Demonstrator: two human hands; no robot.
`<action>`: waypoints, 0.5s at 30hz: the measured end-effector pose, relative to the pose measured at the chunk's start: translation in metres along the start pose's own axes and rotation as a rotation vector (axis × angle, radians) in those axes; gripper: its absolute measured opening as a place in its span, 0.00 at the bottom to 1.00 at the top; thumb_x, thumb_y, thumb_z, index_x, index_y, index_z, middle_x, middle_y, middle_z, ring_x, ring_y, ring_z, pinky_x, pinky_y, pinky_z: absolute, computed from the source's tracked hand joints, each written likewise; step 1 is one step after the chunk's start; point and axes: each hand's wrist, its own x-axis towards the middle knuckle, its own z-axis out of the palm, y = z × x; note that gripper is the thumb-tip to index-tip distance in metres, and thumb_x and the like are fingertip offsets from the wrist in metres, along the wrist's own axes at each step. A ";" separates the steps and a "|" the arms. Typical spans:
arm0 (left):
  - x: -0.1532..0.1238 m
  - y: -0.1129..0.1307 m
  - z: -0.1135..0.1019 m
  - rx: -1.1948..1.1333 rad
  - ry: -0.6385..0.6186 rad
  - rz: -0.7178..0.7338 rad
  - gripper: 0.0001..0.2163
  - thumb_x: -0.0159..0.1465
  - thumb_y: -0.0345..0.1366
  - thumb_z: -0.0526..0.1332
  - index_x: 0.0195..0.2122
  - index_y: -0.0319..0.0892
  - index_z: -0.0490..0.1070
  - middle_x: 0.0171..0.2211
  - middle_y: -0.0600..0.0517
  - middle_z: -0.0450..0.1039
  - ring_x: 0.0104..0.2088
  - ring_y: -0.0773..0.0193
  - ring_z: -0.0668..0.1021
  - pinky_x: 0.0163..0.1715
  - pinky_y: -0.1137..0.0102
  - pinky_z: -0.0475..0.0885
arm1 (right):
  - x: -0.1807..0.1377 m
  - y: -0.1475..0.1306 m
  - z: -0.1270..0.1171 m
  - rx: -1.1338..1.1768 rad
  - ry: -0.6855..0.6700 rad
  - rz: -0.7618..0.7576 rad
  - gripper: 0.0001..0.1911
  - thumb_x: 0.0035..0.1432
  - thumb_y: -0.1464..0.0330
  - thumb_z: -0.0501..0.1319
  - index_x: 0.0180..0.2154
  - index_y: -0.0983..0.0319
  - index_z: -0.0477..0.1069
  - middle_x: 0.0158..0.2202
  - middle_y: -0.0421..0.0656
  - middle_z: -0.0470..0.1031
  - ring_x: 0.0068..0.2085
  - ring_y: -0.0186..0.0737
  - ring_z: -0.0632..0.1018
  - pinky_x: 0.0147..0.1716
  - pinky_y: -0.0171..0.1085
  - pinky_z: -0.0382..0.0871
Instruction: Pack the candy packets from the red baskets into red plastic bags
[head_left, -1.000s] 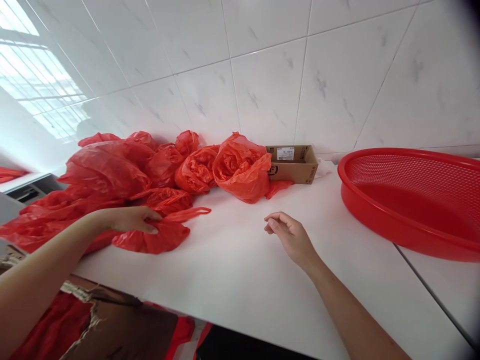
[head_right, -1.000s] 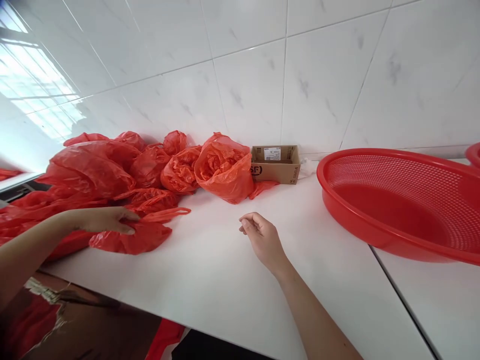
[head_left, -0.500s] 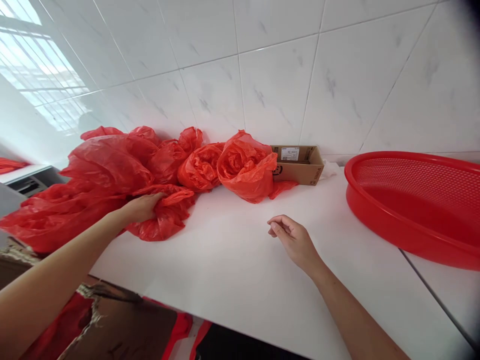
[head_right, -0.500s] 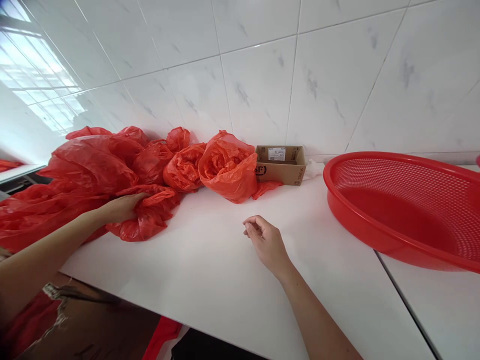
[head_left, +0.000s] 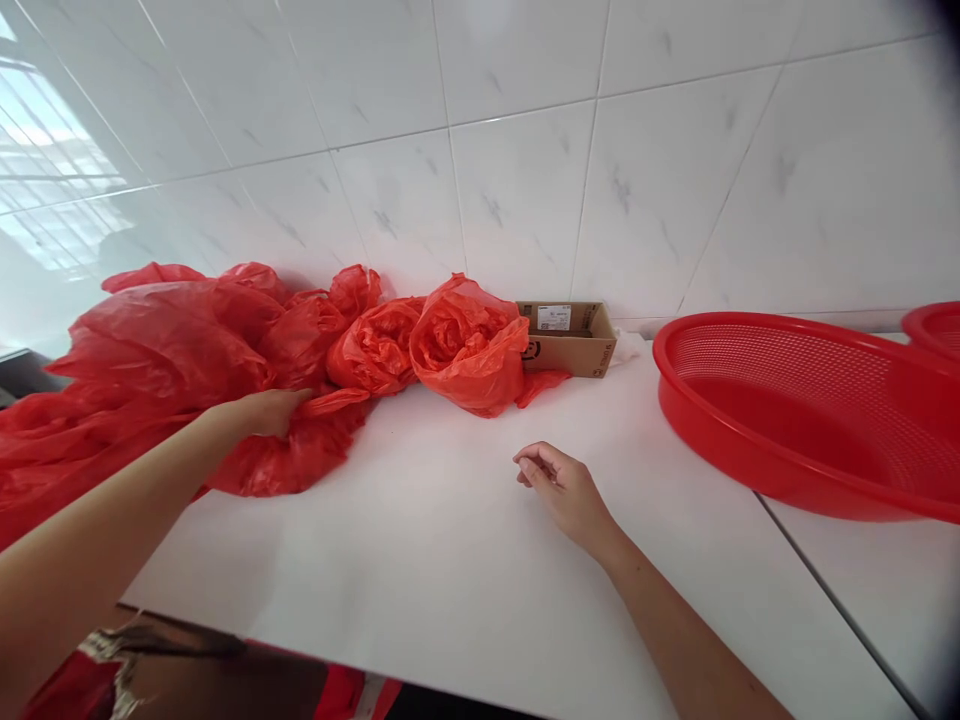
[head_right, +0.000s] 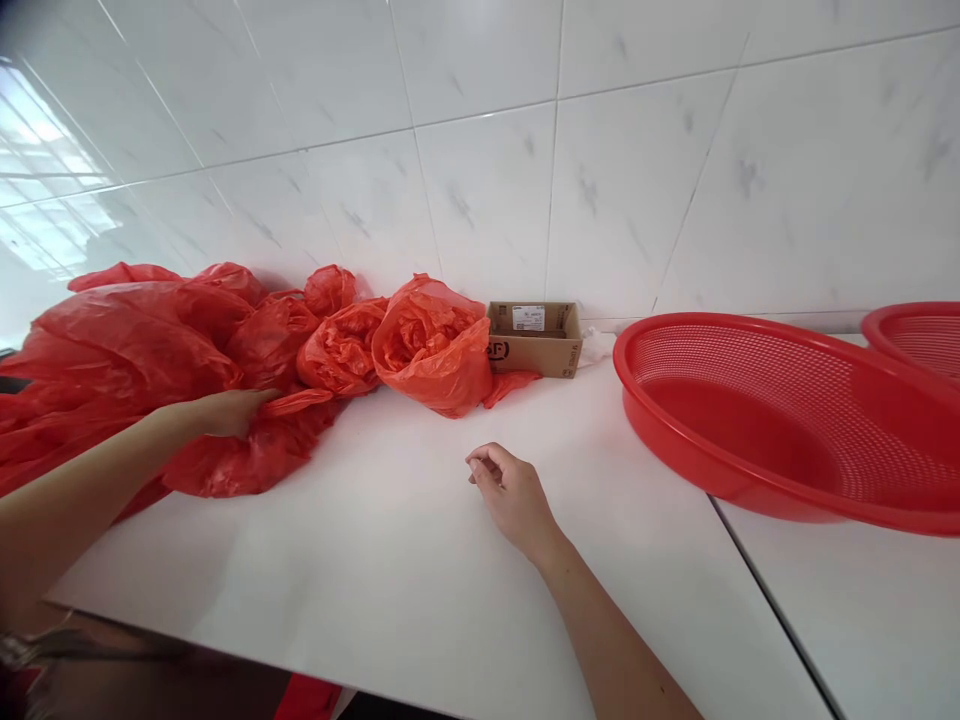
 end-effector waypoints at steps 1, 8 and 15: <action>-0.002 0.006 -0.011 -0.008 -0.011 -0.001 0.36 0.37 0.20 0.65 0.53 0.35 0.72 0.45 0.42 0.79 0.43 0.47 0.78 0.42 0.62 0.70 | 0.000 0.000 0.000 -0.005 -0.001 -0.001 0.12 0.63 0.58 0.54 0.37 0.57 0.71 0.34 0.40 0.74 0.39 0.40 0.76 0.39 0.39 0.67; -0.007 0.127 -0.083 -0.058 0.226 0.312 0.16 0.61 0.41 0.61 0.50 0.48 0.74 0.49 0.51 0.77 0.47 0.55 0.76 0.48 0.65 0.66 | -0.004 -0.007 0.004 -0.046 -0.041 -0.037 0.11 0.64 0.60 0.53 0.35 0.56 0.70 0.32 0.39 0.74 0.37 0.39 0.75 0.35 0.37 0.65; 0.065 0.248 -0.068 -0.094 0.485 0.351 0.21 0.65 0.34 0.60 0.59 0.47 0.64 0.61 0.45 0.63 0.55 0.51 0.71 0.52 0.54 0.67 | 0.000 -0.002 -0.006 -0.112 0.011 -0.051 0.10 0.63 0.62 0.52 0.36 0.56 0.71 0.30 0.38 0.74 0.34 0.38 0.74 0.33 0.36 0.63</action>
